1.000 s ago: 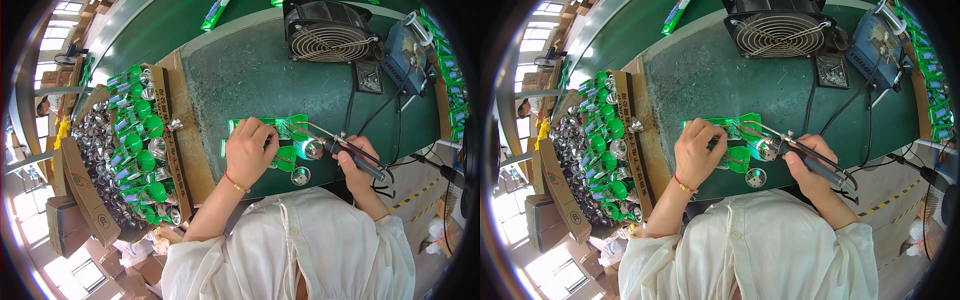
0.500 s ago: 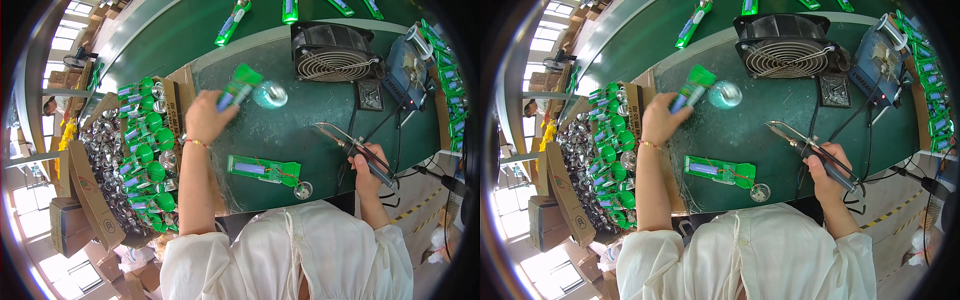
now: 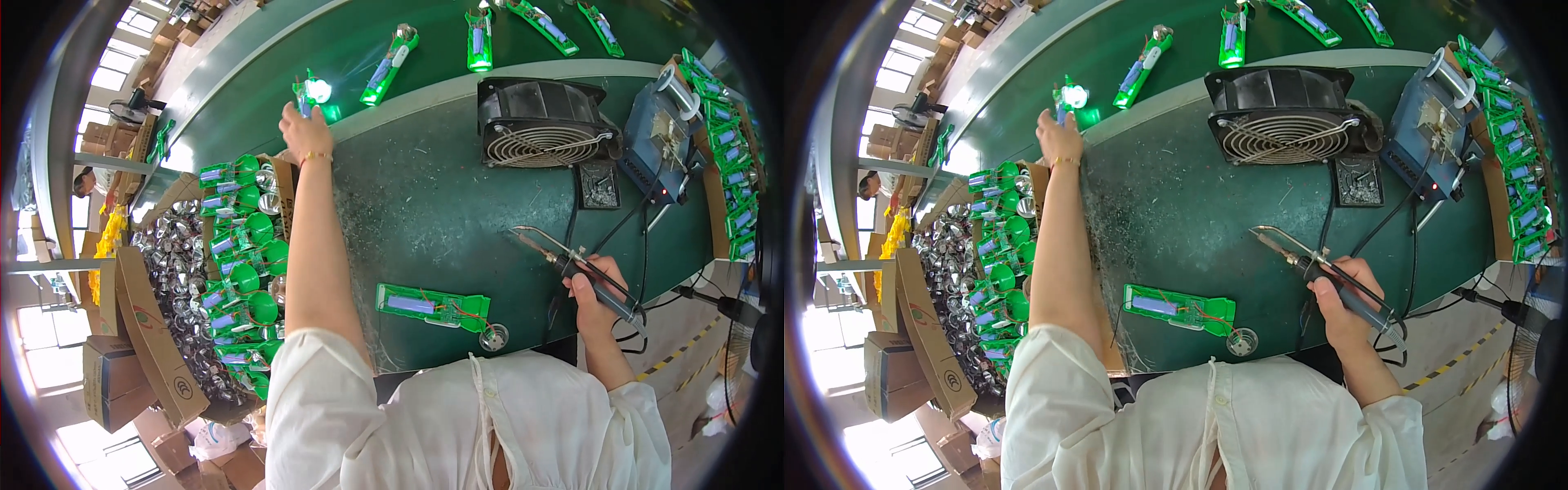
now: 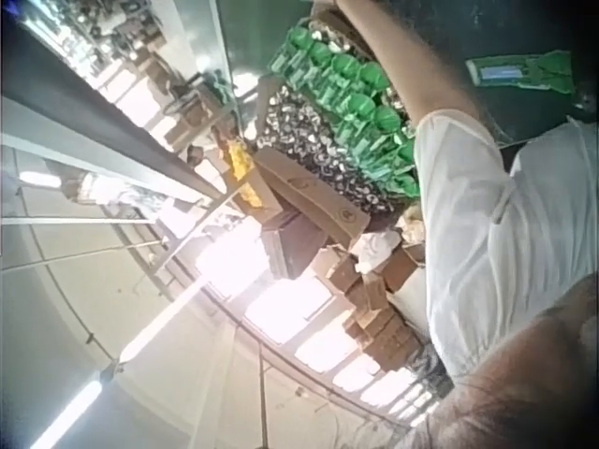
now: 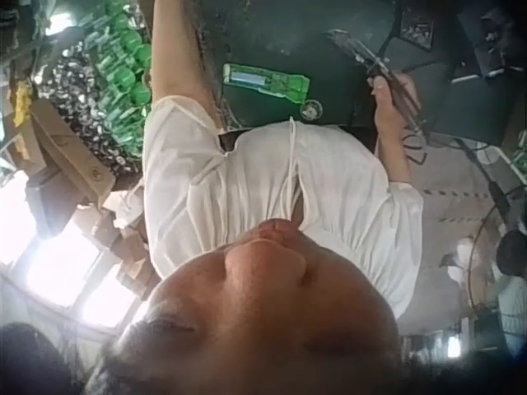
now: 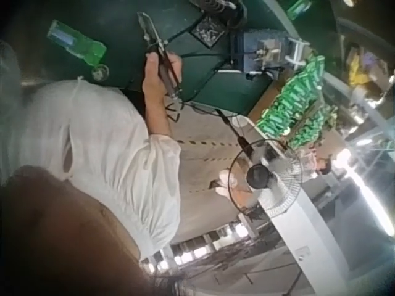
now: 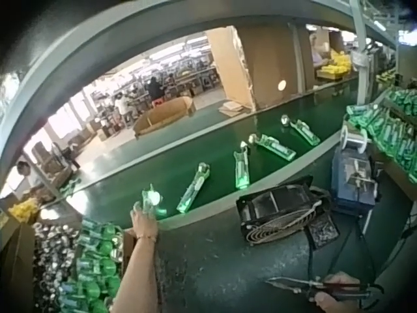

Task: Soldering electrical wires onto small circuit boards at an assembly line station.

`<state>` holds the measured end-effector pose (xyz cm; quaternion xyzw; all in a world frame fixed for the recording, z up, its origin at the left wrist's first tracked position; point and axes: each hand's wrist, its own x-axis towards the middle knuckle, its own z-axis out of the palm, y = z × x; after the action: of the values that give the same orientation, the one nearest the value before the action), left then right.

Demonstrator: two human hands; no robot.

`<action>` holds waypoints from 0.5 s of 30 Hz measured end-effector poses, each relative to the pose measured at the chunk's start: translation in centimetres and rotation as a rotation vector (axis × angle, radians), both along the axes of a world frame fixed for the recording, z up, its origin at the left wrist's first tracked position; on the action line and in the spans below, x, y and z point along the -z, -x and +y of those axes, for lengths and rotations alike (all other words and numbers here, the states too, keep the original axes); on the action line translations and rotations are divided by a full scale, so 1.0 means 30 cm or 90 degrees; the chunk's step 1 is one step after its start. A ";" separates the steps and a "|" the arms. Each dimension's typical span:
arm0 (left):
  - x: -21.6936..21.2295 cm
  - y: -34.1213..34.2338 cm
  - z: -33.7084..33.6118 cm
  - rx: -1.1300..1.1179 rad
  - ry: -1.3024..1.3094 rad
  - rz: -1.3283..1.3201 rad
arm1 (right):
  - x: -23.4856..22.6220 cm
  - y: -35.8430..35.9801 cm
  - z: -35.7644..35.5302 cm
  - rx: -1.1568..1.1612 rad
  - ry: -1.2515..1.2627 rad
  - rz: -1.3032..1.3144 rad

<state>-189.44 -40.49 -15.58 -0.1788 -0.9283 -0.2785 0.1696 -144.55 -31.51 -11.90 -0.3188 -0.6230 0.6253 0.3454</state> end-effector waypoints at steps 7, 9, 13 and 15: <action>0.032 0.037 -0.079 0.101 -0.065 0.021 | -0.015 -0.038 -0.042 -0.041 0.005 -0.038; -0.131 -0.165 -0.087 0.080 -0.260 -0.134 | 0.010 -0.040 -0.041 -0.017 0.020 -0.048; -0.267 -0.615 -0.240 0.593 -0.125 -0.282 | 0.055 -0.037 -0.022 0.005 0.009 -0.019; -0.298 -0.754 -0.374 0.739 0.082 -0.417 | 0.046 -0.024 -0.038 -0.020 0.008 -0.012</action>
<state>-166.83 -51.70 -6.64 -0.5654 -0.6997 -0.3083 -0.3092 -143.84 -32.66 -13.27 -0.3171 -0.6270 0.6315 0.3280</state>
